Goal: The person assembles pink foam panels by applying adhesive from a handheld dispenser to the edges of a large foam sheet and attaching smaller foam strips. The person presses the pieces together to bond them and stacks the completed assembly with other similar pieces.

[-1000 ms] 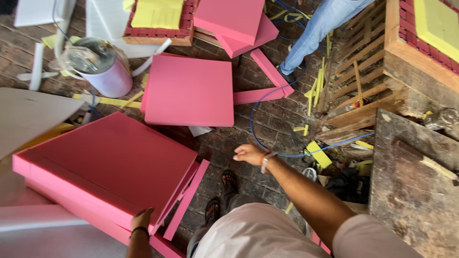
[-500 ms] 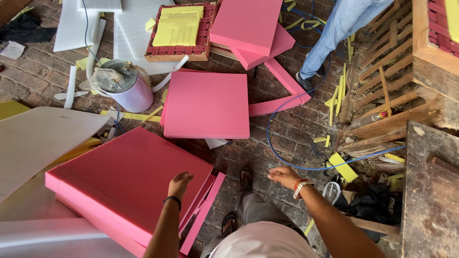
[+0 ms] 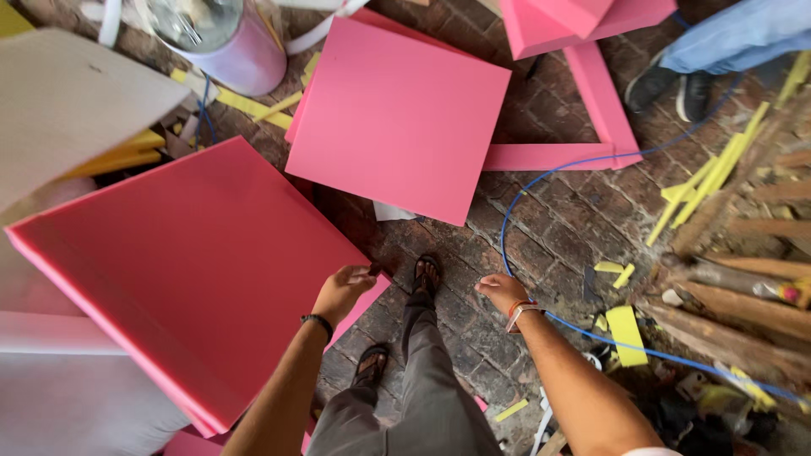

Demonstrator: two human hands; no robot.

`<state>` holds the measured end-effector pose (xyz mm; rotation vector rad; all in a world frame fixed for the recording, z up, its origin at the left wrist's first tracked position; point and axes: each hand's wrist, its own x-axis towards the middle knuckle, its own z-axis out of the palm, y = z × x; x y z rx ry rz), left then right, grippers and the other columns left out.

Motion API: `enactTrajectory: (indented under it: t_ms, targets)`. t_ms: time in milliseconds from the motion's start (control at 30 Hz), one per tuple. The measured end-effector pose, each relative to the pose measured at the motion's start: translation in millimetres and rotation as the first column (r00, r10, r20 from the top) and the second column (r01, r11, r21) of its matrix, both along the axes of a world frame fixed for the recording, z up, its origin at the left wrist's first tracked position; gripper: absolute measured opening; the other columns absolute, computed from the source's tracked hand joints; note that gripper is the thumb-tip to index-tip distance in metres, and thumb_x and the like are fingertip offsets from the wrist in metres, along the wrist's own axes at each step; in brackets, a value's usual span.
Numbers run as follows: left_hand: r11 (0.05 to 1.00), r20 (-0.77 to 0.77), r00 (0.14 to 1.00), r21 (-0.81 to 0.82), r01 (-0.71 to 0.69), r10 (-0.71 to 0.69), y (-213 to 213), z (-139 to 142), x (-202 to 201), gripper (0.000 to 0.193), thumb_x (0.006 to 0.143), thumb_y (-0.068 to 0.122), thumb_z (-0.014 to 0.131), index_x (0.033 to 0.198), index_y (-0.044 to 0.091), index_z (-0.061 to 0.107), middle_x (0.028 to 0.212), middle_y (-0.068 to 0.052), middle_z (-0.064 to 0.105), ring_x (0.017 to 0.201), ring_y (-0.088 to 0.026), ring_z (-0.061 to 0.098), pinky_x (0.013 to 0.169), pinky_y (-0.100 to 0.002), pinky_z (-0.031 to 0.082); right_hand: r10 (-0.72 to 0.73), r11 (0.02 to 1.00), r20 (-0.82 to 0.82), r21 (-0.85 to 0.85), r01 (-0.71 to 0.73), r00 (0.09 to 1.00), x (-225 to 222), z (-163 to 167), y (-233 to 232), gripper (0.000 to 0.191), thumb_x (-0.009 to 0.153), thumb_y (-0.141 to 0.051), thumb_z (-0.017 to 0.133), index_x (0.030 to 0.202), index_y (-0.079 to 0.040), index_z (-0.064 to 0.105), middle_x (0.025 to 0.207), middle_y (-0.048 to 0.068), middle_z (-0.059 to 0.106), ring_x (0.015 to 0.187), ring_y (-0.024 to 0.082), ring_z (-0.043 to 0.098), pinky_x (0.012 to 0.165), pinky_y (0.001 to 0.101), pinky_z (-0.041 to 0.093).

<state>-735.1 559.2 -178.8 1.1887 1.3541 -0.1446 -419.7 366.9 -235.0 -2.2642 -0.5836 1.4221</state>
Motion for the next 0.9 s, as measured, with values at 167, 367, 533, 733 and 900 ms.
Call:
enactTrajectory:
  t_ms: [167, 367, 533, 733, 900]
  targets:
    - [0.996, -0.015, 1.000, -0.084, -0.015, 0.013, 8, -74, 58, 0.053, 0.088, 0.030, 0.072, 0.136, 0.012, 0.062, 0.132, -0.008, 0.071, 0.124, -0.020, 0.066, 0.109, -0.038, 0.050, 0.058, 0.992, 0.073, -0.118, -0.049, 0.996, 60, -124, 72, 0.041, 0.082, -0.039, 0.080, 0.109, -0.008, 0.078, 0.110, 0.009, 0.079, 0.107, 0.024, 0.074, 0.094, 0.0368, 0.055]
    - [0.968, -0.046, 0.995, -0.235, -0.092, 0.084, -23, -149, 81, 0.052, 0.084, 0.024, 0.076, 0.134, 0.013, 0.065, 0.120, -0.006, 0.073, 0.107, -0.018, 0.069, 0.098, -0.035, 0.058, -0.121, 0.991, 0.037, -0.046, 0.122, 0.992, 84, -257, 97, 0.051, 0.081, -0.039, 0.080, 0.118, -0.005, 0.074, 0.120, 0.012, 0.077, 0.114, 0.025, 0.072, 0.098, 0.0371, 0.054]
    - [0.964, -0.104, 0.989, -0.255, 0.079, -0.109, -40, -218, 50, 0.053, 0.082, 0.025, 0.084, 0.130, 0.015, 0.065, 0.115, -0.004, 0.072, 0.111, -0.017, 0.067, 0.097, -0.034, 0.053, -0.170, 0.950, 0.004, -0.264, 0.166, 0.985, 88, -352, 129, 0.104, 0.077, -0.037, 0.092, 0.151, 0.006, 0.031, 0.149, 0.028, 0.045, 0.140, 0.037, 0.046, 0.114, 0.0432, 0.039]
    - [0.863, -0.180, 0.970, -0.503, 0.053, -0.164, -58, -306, 17, 0.056, 0.084, 0.028, 0.082, 0.135, 0.017, 0.062, 0.121, -0.004, 0.071, 0.118, -0.018, 0.067, 0.102, -0.035, 0.051, -0.541, 0.839, -0.126, -0.149, 0.524, 0.831, 63, -403, 138, 0.134, 0.072, -0.046, 0.090, 0.160, 0.000, 0.001, 0.159, 0.024, 0.036, 0.148, 0.037, 0.036, 0.121, 0.0521, 0.027]
    - [0.868, -0.139, 0.979, -0.493, 0.064, -0.151, -98, -318, 27, 0.057, 0.085, 0.031, 0.079, 0.136, 0.016, 0.061, 0.123, -0.006, 0.070, 0.118, -0.020, 0.066, 0.100, -0.037, 0.051, -0.616, 0.771, -0.453, -0.180, 0.611, 0.644, 65, -391, 121, 0.098, 0.072, -0.051, 0.084, 0.146, -0.002, 0.041, 0.145, 0.024, 0.057, 0.137, 0.036, 0.053, 0.116, 0.0522, 0.037]
